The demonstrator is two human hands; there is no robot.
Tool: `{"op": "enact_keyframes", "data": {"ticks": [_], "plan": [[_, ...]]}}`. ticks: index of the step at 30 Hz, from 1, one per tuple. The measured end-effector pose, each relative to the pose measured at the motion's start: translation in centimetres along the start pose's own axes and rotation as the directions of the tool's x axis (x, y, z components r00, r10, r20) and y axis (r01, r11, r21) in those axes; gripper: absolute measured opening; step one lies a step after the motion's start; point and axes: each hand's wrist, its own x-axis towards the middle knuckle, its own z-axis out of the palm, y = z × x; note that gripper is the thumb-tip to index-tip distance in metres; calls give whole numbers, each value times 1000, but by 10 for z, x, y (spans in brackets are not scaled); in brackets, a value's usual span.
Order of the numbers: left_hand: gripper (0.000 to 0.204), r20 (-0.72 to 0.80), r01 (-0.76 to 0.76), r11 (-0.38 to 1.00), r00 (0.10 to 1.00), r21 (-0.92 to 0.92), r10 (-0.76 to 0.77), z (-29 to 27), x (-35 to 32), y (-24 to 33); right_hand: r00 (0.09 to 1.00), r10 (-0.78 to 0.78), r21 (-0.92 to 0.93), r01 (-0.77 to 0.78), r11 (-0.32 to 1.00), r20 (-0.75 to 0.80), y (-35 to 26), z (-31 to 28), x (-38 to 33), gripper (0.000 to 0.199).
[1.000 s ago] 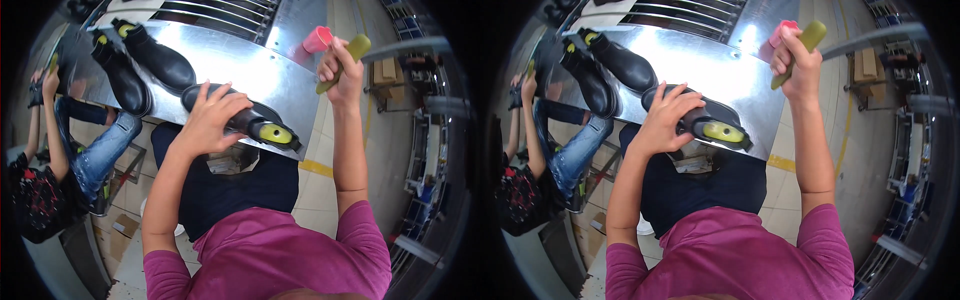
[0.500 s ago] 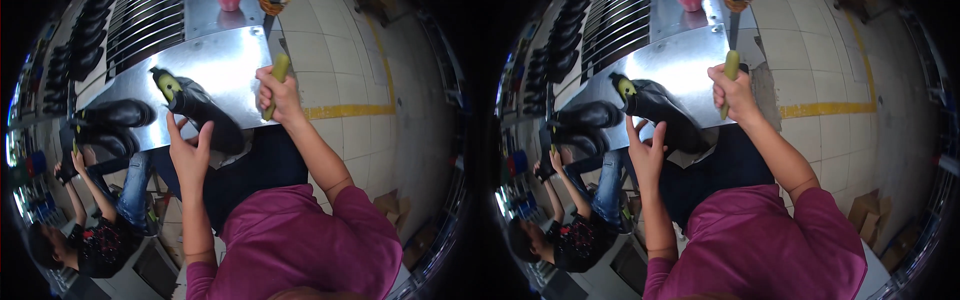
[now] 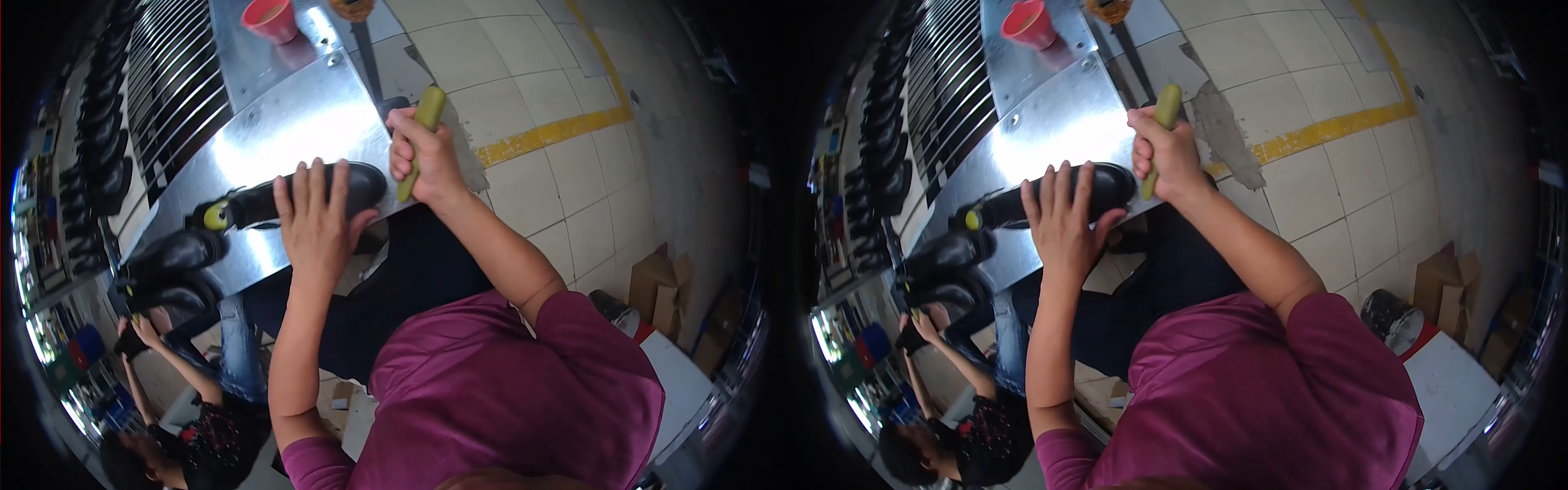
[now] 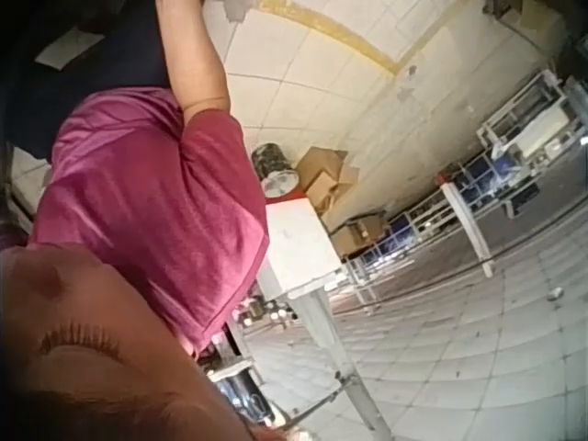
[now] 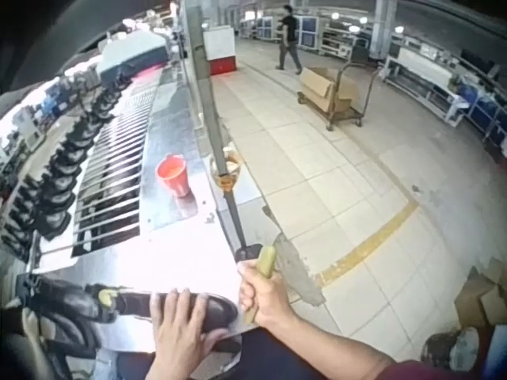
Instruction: The recorder uses a green polishing block to rub and finish the surface of black leather boots at an assembly line.
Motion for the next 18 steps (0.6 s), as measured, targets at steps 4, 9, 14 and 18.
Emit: {"op": "enact_keyframes", "data": {"ticks": [4, 9, 14, 18], "plan": [[88, -28, 121, 989, 993, 82, -119, 12, 27, 7, 970, -182, 165, 208, 964, -164, -1, 2, 28, 20], [87, -68, 102, 984, 993, 145, -93, 28, 32, 16, 966, -189, 163, 218, 962, -175, 13, 13, 34, 21], [84, -162, 182, 980, 972, 77, -167, 46, 35, 16, 978, -147, 78, 159, 984, -146, 8, 23, 45, 19], [80, -235, 177, 983, 959, 54, -160, 53, 36, 15, 997, -74, -87, 73, 994, -16, -5, 37, 72, 19]]}}
